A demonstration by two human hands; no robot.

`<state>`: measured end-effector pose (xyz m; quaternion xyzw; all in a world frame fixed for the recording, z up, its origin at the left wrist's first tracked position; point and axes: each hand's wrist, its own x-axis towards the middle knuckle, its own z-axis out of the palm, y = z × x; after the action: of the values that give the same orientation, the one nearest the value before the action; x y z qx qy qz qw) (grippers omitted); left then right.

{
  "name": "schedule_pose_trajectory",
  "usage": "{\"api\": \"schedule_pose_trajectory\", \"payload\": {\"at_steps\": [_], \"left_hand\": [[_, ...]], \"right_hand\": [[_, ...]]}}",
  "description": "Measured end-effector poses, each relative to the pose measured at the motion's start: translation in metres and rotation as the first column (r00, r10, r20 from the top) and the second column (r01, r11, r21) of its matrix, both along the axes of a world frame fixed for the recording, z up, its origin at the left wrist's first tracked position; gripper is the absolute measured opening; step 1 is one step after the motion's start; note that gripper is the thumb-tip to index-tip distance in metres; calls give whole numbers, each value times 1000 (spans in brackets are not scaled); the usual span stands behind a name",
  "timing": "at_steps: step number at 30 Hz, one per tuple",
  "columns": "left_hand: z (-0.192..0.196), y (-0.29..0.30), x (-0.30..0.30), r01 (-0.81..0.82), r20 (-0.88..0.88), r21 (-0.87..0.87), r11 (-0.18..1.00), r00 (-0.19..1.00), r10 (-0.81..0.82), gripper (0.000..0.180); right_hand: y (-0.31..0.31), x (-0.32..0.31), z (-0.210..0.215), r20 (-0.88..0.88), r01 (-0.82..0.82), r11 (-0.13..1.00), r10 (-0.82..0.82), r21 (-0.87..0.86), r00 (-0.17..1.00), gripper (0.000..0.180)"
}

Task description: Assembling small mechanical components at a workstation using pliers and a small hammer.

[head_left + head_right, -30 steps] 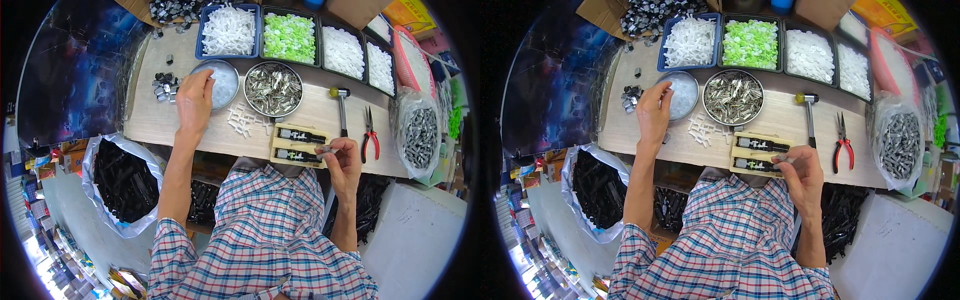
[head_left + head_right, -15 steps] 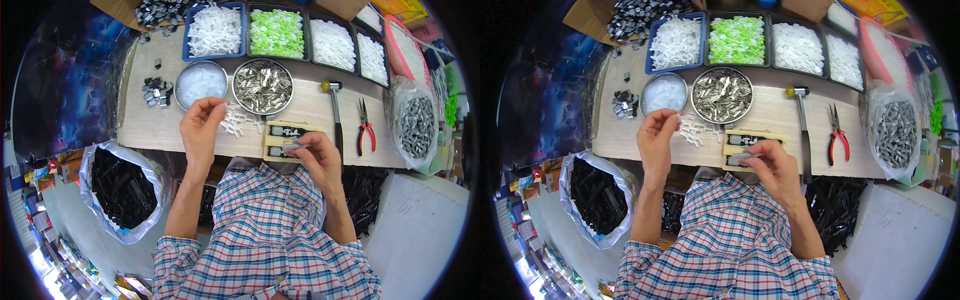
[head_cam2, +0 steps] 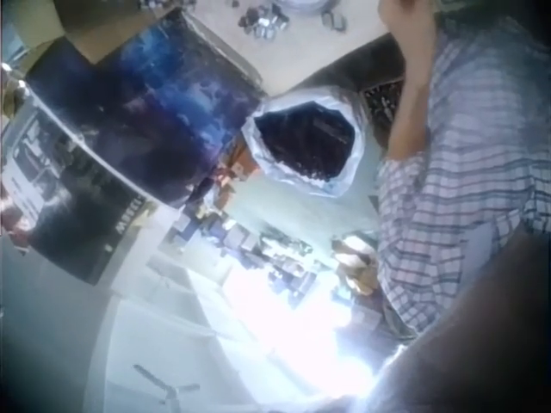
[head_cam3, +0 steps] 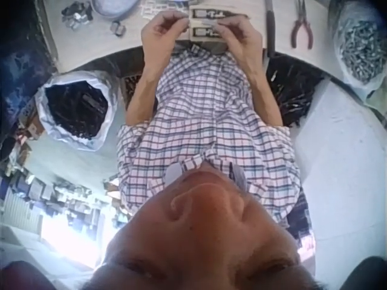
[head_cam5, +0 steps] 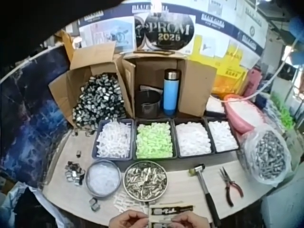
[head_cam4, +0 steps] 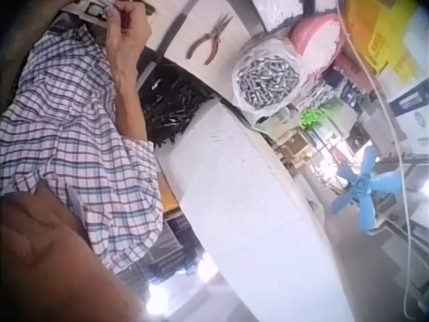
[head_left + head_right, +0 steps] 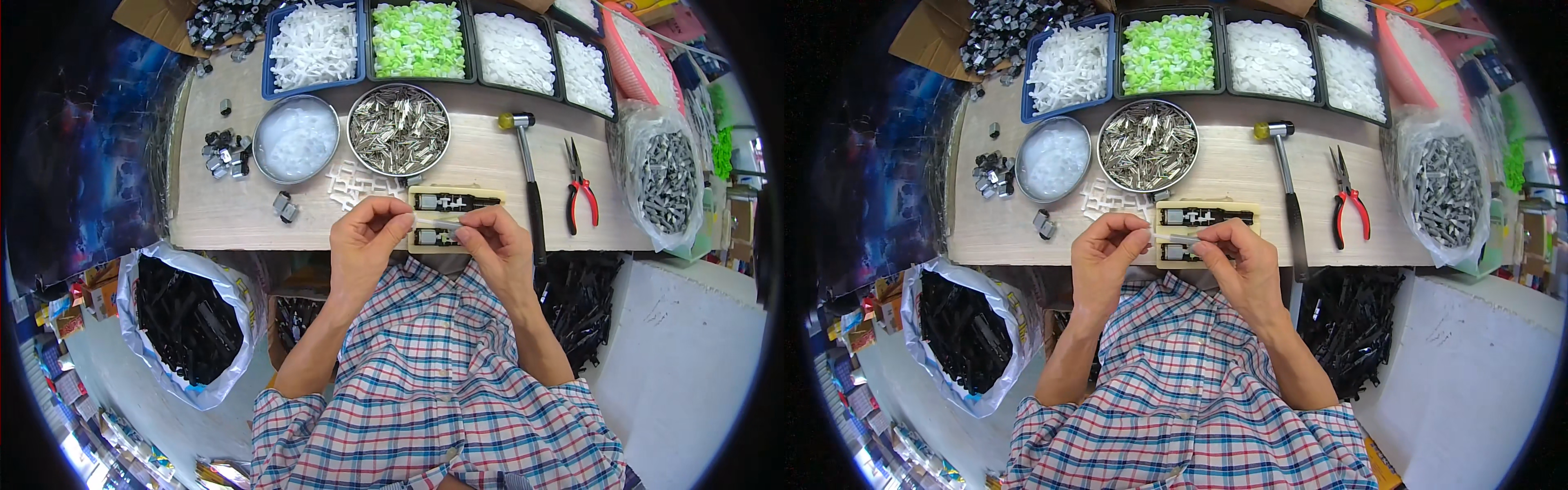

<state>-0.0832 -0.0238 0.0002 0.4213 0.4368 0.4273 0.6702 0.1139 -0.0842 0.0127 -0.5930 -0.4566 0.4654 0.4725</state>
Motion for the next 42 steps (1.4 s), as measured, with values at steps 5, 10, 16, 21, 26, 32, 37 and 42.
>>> {"api": "schedule_pose_trajectory", "payload": {"at_steps": [5, 10, 16, 21, 26, 32, 37, 42], "left_hand": [[11, 3, -2, 81, -70, -51, 995, 994, -85, 13], [18, 11, -5, 327, -37, -254, 910, 937, -347, 17], [25, 6, 19, 203, -265, -73, 977, 940, -215, 15], [-1, 21, 32, 309, -521, 658, 687, 845, 119, 11], [-2, 28, 50, 430, -599, 680, 594, 792, 114, 13], [-13, 34, 64, 538, -658, 698, 473, 742, 126, 11], [-13, 35, 72, 578, -679, 701, 417, 720, 143, 15], [-10, 33, 75, 627, -709, 693, 356, 681, 183, 14]], "right_hand": [[0, 4, 1, -75, 34, 998, -37, -47, 996, 13], [-7, 15, 1, -94, -91, 995, 87, -42, 992, 12], [-7, 28, -3, 16, 175, 984, -175, -10, 984, 8], [-2, 47, -16, 155, 233, 972, -230, -5, 961, 14], [4, 52, -20, 203, 177, 983, -163, -53, 966, 13], [10, 49, -20, 191, 198, 979, -185, -47, 964, 12], [11, 50, -28, 368, 149, 987, -163, 67, 915, 12], [7, 42, -30, 440, 128, 974, -199, 185, 876, 15]]}}
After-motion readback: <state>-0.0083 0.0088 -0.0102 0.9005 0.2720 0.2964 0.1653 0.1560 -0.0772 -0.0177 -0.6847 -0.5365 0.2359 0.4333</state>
